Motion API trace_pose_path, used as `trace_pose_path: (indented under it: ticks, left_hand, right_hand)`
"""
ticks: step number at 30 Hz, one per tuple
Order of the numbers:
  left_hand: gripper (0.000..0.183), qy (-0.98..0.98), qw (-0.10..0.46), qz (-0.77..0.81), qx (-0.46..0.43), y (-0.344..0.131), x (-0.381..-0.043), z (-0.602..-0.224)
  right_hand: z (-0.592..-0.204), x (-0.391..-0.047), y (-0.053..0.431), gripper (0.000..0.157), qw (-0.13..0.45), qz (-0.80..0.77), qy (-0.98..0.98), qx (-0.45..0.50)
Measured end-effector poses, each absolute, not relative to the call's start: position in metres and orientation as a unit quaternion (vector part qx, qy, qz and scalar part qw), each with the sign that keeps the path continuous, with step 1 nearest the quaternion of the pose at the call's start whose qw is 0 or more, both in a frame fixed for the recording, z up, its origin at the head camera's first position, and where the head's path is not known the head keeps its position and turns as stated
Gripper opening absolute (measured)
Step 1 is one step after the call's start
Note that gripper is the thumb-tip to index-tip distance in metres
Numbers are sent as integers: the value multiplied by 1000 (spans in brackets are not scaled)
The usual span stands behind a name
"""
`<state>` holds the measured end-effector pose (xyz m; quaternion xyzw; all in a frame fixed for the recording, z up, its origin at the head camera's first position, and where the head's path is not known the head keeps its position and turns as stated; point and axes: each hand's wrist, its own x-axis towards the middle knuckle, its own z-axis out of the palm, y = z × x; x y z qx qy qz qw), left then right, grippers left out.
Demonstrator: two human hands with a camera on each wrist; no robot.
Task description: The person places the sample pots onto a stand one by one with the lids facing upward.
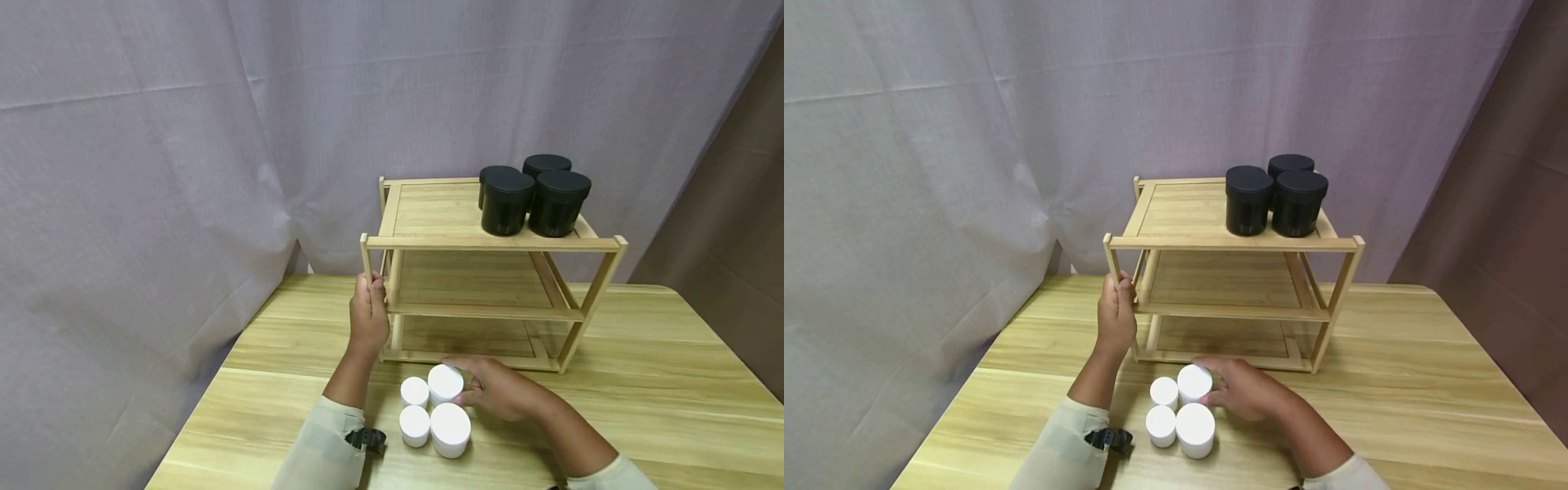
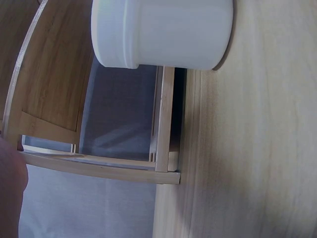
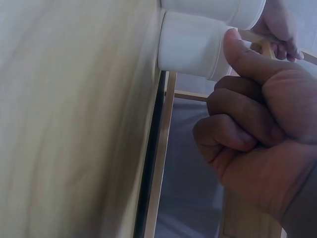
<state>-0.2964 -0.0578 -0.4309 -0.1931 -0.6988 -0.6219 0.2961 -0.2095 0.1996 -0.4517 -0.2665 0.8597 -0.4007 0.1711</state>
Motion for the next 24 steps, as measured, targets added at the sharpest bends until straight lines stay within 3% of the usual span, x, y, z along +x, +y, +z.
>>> trace_pose_path:
  ticks: [17,24]
  left_hand:
    - [20,-702,305,-615,-189,-58,-297,-431]
    - [19,-700,308,-616,-189,-58,-298,-432]
  right_hand:
    - [-449,-208,199,64,158,-387,875,-245]
    - [-444,-207,200,71,151,-374,879,-255]
